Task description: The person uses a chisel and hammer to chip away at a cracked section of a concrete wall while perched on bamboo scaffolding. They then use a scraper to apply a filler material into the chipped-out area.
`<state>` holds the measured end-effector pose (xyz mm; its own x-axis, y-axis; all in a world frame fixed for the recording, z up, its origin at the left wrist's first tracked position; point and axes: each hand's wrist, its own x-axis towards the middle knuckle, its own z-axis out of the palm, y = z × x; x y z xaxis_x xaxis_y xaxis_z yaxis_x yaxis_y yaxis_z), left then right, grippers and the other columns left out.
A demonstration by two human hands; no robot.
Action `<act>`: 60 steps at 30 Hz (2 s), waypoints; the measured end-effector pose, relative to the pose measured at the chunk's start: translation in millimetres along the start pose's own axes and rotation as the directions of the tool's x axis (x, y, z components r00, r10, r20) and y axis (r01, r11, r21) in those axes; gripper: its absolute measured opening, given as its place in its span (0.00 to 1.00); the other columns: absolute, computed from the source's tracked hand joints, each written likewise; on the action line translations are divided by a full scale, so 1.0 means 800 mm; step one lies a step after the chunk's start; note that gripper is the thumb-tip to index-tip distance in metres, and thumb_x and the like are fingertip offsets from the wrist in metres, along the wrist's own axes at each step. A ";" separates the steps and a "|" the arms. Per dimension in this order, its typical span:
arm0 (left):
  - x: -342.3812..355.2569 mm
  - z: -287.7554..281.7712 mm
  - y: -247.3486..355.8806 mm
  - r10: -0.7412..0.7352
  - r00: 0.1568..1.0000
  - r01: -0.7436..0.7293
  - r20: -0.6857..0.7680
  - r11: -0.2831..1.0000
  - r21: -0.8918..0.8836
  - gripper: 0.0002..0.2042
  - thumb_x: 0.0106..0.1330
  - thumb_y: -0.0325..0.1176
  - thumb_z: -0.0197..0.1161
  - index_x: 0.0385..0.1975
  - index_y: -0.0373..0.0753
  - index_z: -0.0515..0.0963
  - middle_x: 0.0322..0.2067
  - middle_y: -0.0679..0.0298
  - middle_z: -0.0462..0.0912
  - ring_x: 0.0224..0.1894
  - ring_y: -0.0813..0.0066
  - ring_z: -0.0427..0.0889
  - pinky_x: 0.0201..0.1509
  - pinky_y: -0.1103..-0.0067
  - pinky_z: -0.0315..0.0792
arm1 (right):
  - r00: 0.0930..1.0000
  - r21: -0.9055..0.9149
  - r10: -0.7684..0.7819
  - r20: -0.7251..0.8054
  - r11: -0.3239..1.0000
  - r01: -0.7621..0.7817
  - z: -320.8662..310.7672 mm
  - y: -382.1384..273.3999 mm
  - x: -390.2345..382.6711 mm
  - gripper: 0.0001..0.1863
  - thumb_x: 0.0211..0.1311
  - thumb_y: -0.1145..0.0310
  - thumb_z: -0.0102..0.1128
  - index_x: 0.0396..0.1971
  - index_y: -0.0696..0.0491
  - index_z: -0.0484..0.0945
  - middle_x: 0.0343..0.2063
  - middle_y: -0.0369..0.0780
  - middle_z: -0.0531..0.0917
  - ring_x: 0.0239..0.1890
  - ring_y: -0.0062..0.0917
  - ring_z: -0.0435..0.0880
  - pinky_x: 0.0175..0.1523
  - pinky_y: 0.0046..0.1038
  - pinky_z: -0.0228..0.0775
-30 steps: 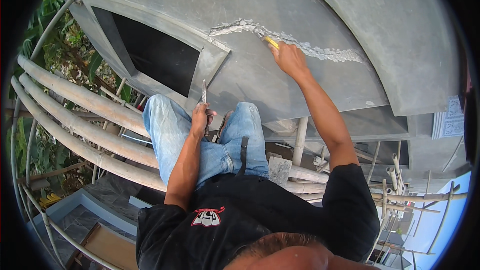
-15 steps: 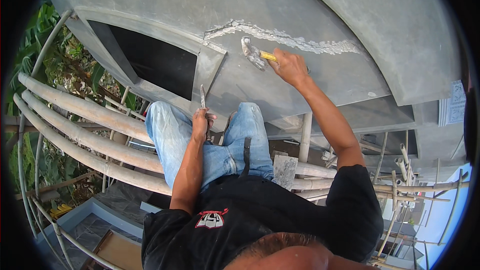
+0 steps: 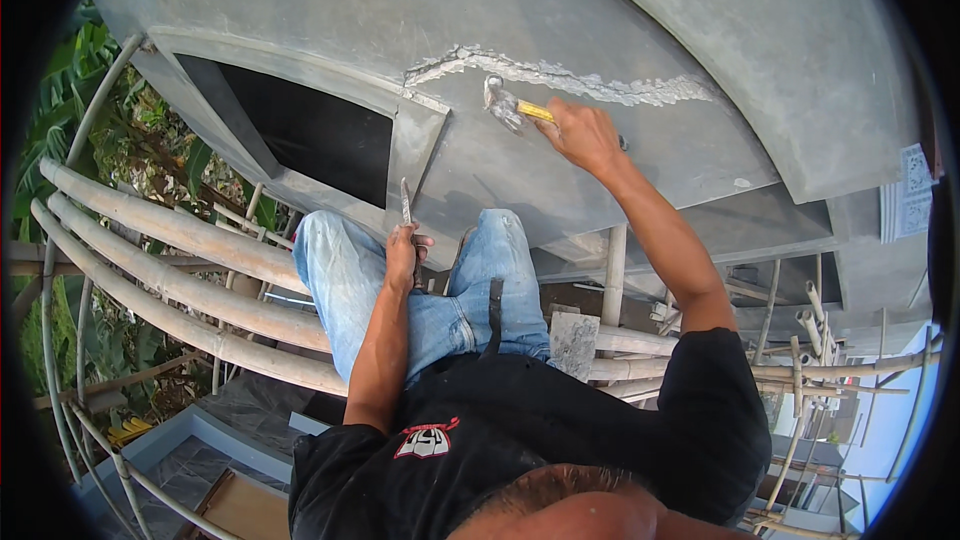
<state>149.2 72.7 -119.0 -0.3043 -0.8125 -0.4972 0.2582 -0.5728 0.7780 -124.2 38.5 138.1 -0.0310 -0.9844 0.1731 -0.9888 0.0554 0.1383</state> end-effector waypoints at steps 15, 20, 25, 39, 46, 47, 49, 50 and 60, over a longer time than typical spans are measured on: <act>0.007 -0.004 -0.003 -0.001 1.000 0.001 0.006 1.000 -0.002 0.17 0.66 0.41 0.44 0.45 0.34 0.69 0.21 0.60 0.79 0.14 0.79 0.68 0.18 0.81 0.63 | 0.997 0.017 0.056 0.050 0.998 -0.057 0.000 0.013 0.017 0.21 0.60 0.50 0.53 0.30 0.55 0.77 0.20 0.50 0.81 0.25 0.46 0.81 0.29 0.45 0.71; 0.006 -0.001 -0.003 -0.002 1.000 0.002 -0.001 0.999 -0.042 0.17 0.66 0.41 0.44 0.44 0.33 0.69 0.21 0.60 0.78 0.14 0.79 0.68 0.18 0.82 0.63 | 0.990 0.001 -0.140 -0.032 0.990 0.140 -0.008 0.000 -0.004 0.21 0.60 0.50 0.54 0.31 0.56 0.76 0.20 0.49 0.81 0.25 0.45 0.81 0.29 0.45 0.71; 0.004 0.000 -0.004 -0.004 1.000 0.004 -0.003 1.000 -0.011 0.17 0.66 0.41 0.44 0.44 0.33 0.69 0.21 0.59 0.79 0.15 0.79 0.68 0.18 0.81 0.63 | 1.000 -0.011 -0.016 0.022 1.000 0.016 0.000 0.019 0.008 0.21 0.59 0.50 0.55 0.32 0.56 0.76 0.19 0.48 0.81 0.24 0.45 0.81 0.28 0.45 0.71; 0.005 0.002 0.002 -0.003 1.000 0.003 -0.004 1.000 -0.021 0.17 0.66 0.41 0.44 0.45 0.34 0.69 0.21 0.60 0.78 0.15 0.79 0.69 0.18 0.81 0.63 | 0.999 -0.017 -0.013 -0.041 1.000 0.012 -0.009 0.023 0.011 0.19 0.60 0.51 0.55 0.27 0.55 0.75 0.19 0.48 0.80 0.23 0.44 0.81 0.26 0.43 0.71; 0.004 0.002 0.002 0.003 1.000 -0.004 -0.009 0.999 -0.053 0.14 0.66 0.39 0.45 0.43 0.35 0.69 0.20 0.60 0.78 0.14 0.80 0.67 0.17 0.82 0.61 | 0.989 -0.017 -0.137 0.048 0.990 0.138 -0.017 0.010 -0.010 0.18 0.58 0.53 0.57 0.28 0.56 0.75 0.19 0.49 0.80 0.25 0.47 0.80 0.29 0.44 0.70; 0.004 0.004 0.003 0.018 1.000 -0.017 0.007 0.999 -0.049 0.14 0.66 0.39 0.45 0.43 0.36 0.69 0.20 0.60 0.78 0.14 0.80 0.67 0.17 0.82 0.61 | 0.998 -0.027 -0.042 0.039 0.999 0.043 -0.008 0.022 0.003 0.18 0.58 0.53 0.57 0.28 0.56 0.75 0.20 0.50 0.80 0.25 0.47 0.80 0.30 0.44 0.70; 0.007 0.002 0.000 0.015 1.000 -0.015 -0.005 0.999 -0.039 0.14 0.67 0.39 0.44 0.43 0.36 0.69 0.20 0.60 0.78 0.14 0.80 0.67 0.17 0.82 0.61 | 0.999 -0.032 0.040 0.015 0.999 -0.040 -0.008 0.020 0.015 0.18 0.58 0.53 0.56 0.29 0.56 0.76 0.20 0.50 0.80 0.25 0.47 0.80 0.30 0.44 0.70; 0.007 -0.001 -0.001 0.007 1.000 -0.007 -0.015 1.000 -0.029 0.14 0.67 0.39 0.44 0.43 0.36 0.69 0.20 0.60 0.78 0.14 0.80 0.67 0.17 0.82 0.61 | 0.997 -0.041 0.043 0.062 0.998 -0.041 -0.007 0.018 0.010 0.19 0.59 0.52 0.56 0.30 0.55 0.77 0.21 0.50 0.81 0.26 0.46 0.81 0.30 0.43 0.71; 0.000 -0.005 -0.004 -0.013 1.000 0.012 -0.008 0.999 -0.051 0.17 0.66 0.40 0.45 0.45 0.33 0.69 0.21 0.60 0.78 0.15 0.79 0.68 0.19 0.81 0.63 | 0.991 -0.082 0.073 0.115 0.995 -0.064 -0.018 0.005 -0.004 0.20 0.59 0.51 0.55 0.31 0.55 0.77 0.22 0.49 0.81 0.27 0.43 0.82 0.29 0.41 0.72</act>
<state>152.1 74.1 -122.9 -0.2998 -0.8061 -0.5102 0.3006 -0.5873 0.7515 -126.2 44.4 151.7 -0.1198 -0.9904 0.0692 -0.9695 0.1317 0.2069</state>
